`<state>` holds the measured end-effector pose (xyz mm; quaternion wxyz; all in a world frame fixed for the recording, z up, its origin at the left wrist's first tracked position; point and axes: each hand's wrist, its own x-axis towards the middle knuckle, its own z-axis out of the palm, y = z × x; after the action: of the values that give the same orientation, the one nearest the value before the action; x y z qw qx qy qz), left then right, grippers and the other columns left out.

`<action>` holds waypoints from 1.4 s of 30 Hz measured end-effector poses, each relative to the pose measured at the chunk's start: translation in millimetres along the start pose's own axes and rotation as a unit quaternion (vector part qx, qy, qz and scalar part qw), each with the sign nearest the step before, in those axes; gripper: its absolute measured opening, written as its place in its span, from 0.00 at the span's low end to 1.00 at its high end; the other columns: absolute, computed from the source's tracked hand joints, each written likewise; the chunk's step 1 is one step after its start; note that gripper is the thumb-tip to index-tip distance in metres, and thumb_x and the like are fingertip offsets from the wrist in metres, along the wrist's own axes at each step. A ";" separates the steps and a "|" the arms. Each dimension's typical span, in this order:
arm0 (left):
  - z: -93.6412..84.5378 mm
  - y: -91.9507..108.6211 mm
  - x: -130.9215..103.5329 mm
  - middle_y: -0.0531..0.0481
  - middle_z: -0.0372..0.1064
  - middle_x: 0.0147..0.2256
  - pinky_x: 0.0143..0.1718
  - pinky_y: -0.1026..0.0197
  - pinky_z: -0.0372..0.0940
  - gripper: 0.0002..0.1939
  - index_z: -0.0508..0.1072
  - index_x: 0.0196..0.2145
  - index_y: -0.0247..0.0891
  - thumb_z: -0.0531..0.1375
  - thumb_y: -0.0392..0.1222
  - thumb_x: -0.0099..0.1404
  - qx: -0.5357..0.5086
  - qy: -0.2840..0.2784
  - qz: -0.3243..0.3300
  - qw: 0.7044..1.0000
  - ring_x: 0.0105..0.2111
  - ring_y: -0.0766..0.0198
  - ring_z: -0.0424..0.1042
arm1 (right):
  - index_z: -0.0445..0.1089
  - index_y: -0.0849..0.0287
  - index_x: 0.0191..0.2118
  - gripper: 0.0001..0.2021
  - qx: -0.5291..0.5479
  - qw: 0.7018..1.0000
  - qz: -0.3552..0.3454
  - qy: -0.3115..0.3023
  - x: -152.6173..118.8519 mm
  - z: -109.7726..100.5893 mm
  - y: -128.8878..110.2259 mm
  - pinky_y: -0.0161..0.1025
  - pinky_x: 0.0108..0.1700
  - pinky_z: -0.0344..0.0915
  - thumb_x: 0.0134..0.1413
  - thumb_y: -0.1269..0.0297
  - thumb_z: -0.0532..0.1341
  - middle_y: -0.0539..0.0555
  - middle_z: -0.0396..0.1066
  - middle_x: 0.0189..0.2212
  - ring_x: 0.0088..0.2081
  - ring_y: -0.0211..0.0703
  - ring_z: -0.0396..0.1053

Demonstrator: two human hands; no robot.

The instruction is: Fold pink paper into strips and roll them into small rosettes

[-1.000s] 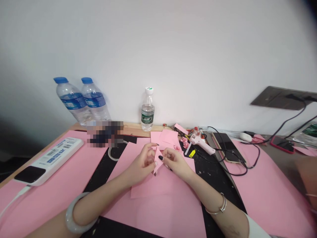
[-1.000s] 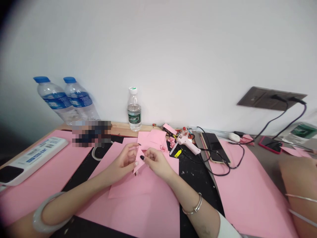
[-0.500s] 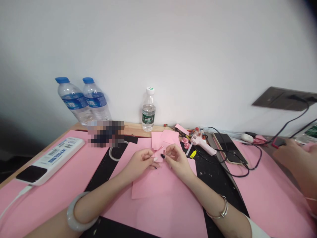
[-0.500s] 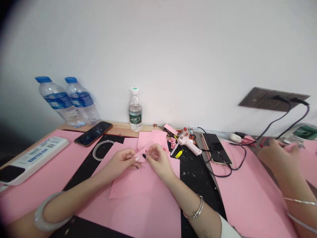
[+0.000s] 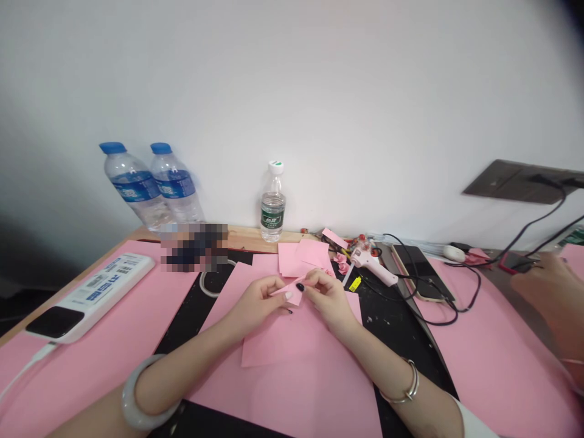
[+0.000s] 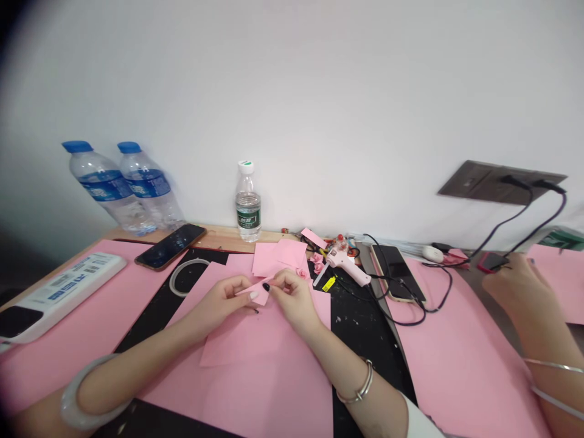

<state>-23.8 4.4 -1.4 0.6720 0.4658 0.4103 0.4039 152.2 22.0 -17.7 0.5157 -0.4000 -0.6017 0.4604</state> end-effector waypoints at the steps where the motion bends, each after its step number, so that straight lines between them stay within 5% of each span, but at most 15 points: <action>1: 0.8 -0.2 -0.6 0.53 0.70 0.28 0.38 0.55 0.70 0.13 0.69 0.27 0.36 0.68 0.46 0.54 -0.016 -0.001 -0.004 1.000 0.34 0.59 0.76 | 0.65 0.58 0.22 0.09 0.006 1.000 0.005 0.000 -0.5 0.4 0.5 0.36 0.32 0.61 0.48 0.65 0.65 0.47 0.63 0.24 0.27 0.38 0.63; 6: 4.5 -5.3 -1.9 0.49 0.73 0.36 0.41 0.52 0.70 0.14 0.68 0.35 0.37 0.66 0.47 0.57 -0.112 -0.024 -0.024 0.993 0.36 0.56 0.78 | 0.68 0.58 0.24 0.06 -0.043 0.998 -0.033 0.026 -4.2 1.9 -0.1 0.36 0.31 0.60 0.49 0.70 0.63 0.49 0.64 0.25 0.28 0.38 0.63; 16: 8.8 -3.8 -4.4 0.48 0.76 0.35 0.41 0.56 0.71 0.20 0.67 0.42 0.37 0.69 0.38 0.54 -0.179 -0.004 -0.044 0.983 0.34 0.59 0.78 | 0.72 0.57 0.30 0.08 -0.195 0.962 -0.190 0.027 -9.0 1.4 -7.4 0.36 0.31 0.64 0.55 0.76 0.59 0.53 0.67 0.33 0.35 0.42 0.68; 25: 3.6 -3.1 -2.4 0.47 0.77 0.33 0.37 0.64 0.70 0.13 0.75 0.38 0.34 0.69 0.37 0.54 -0.175 0.015 -0.025 0.984 0.32 0.64 0.76 | 0.71 0.60 0.47 0.13 -0.355 0.842 -0.402 -0.057 -3.0 -10.1 -10.4 0.45 0.40 0.70 0.61 0.77 0.55 0.60 0.76 0.41 0.41 0.47 0.70; 33: 2.7 -1.9 -3.5 0.49 0.76 0.29 0.36 0.65 0.67 0.10 0.78 0.29 0.34 0.71 0.41 0.50 -0.181 0.037 -0.040 0.982 0.31 0.66 0.73 | 0.72 0.60 0.49 0.13 -0.415 0.799 -0.427 -0.083 -0.3 -11.8 -16.9 0.44 0.41 0.72 0.63 0.75 0.54 0.60 0.76 0.44 0.42 0.47 0.70; 42: 1.4 0.1 -1.9 0.49 0.75 0.27 0.39 0.62 0.65 0.09 0.77 0.24 0.33 0.72 0.38 0.48 -0.181 0.039 -0.056 0.981 0.32 0.64 0.72 | 0.68 0.58 0.55 0.16 -0.421 0.809 -0.390 -0.129 -0.5 -14.9 -16.2 0.48 0.43 0.72 0.65 0.73 0.53 0.60 0.75 0.48 0.45 0.50 0.70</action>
<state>-23.2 2.2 -0.6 0.7502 0.2971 0.3815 0.4509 166.9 19.4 -1.5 0.3501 -0.2467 -0.9031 -0.0307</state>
